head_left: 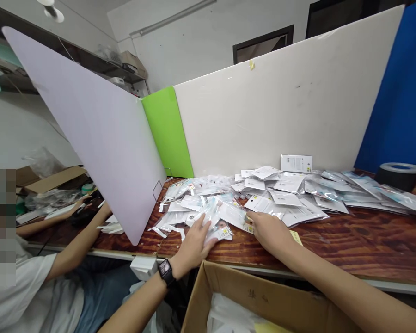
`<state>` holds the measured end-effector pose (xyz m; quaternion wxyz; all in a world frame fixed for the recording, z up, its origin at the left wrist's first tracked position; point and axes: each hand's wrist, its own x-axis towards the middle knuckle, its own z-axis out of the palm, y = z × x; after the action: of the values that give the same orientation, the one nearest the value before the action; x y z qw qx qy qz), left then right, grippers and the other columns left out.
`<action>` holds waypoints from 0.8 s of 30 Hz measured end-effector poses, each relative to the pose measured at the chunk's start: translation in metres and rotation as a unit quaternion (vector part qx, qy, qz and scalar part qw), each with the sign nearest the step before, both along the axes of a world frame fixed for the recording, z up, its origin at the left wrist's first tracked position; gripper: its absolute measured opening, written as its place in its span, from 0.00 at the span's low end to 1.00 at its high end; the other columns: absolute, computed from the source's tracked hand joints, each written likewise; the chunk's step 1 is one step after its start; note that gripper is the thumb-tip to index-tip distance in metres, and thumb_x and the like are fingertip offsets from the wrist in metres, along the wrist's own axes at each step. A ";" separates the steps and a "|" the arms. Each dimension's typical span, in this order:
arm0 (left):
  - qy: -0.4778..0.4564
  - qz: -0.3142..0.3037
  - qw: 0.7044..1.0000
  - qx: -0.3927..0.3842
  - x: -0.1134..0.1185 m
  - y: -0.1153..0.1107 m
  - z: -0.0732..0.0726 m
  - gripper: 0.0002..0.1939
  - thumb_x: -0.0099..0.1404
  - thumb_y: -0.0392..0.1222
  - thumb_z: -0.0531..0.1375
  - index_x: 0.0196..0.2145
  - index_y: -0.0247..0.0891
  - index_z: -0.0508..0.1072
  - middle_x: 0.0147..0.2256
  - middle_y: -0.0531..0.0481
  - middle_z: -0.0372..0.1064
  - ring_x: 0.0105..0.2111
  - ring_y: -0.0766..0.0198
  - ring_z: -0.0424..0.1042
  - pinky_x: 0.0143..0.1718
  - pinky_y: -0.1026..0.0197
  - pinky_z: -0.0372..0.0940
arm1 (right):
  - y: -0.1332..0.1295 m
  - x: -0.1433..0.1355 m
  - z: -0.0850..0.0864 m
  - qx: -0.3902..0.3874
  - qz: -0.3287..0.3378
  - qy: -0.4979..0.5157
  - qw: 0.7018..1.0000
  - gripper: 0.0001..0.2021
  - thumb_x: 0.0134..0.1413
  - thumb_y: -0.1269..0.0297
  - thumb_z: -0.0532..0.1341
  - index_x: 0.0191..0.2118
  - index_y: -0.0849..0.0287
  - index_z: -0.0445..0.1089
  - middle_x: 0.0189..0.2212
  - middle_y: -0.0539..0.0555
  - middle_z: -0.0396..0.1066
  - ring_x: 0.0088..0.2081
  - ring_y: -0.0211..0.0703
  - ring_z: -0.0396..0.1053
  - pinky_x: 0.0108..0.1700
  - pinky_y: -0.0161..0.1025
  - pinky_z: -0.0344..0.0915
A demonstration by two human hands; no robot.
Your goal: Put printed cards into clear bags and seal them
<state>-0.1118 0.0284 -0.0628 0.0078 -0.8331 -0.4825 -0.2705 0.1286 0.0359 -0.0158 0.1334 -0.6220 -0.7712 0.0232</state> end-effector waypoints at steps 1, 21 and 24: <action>-0.040 0.010 0.999 0.001 0.002 -0.003 0.006 0.19 0.67 0.48 0.51 0.52 0.35 0.64 0.60 0.33 0.54 0.60 0.48 0.56 0.56 0.43 0.57 | 0.000 0.002 0.002 0.011 -0.009 0.002 1.000 0.18 0.51 0.80 0.50 0.42 0.60 0.71 0.34 0.61 0.75 0.36 0.52 0.73 0.30 0.37 0.55; -0.599 -0.089 0.719 -0.342 0.137 0.016 0.067 0.16 0.65 0.49 0.53 0.42 0.33 0.69 0.41 0.43 0.70 0.40 0.61 0.71 0.38 0.61 0.67 | -0.008 0.014 0.003 0.199 0.148 -0.016 0.969 0.25 0.58 0.79 0.47 0.61 0.68 0.56 0.65 0.67 0.44 0.66 0.61 0.33 0.63 0.61 0.42; -0.555 -0.025 0.729 -0.400 0.140 0.022 0.049 0.15 0.67 0.47 0.53 0.42 0.33 0.68 0.40 0.45 0.70 0.36 0.63 0.71 0.37 0.58 0.68 | -0.012 0.018 -0.003 0.063 0.134 -0.078 0.986 0.30 0.54 0.83 0.49 0.64 0.69 0.50 0.64 0.71 0.45 0.65 0.60 0.44 0.61 0.55 0.52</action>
<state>0.0285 0.0503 -0.0134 -0.6022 -0.4722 -0.4434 -0.4666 0.1469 0.0244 -0.0185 0.1075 -0.5030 -0.8557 -0.0563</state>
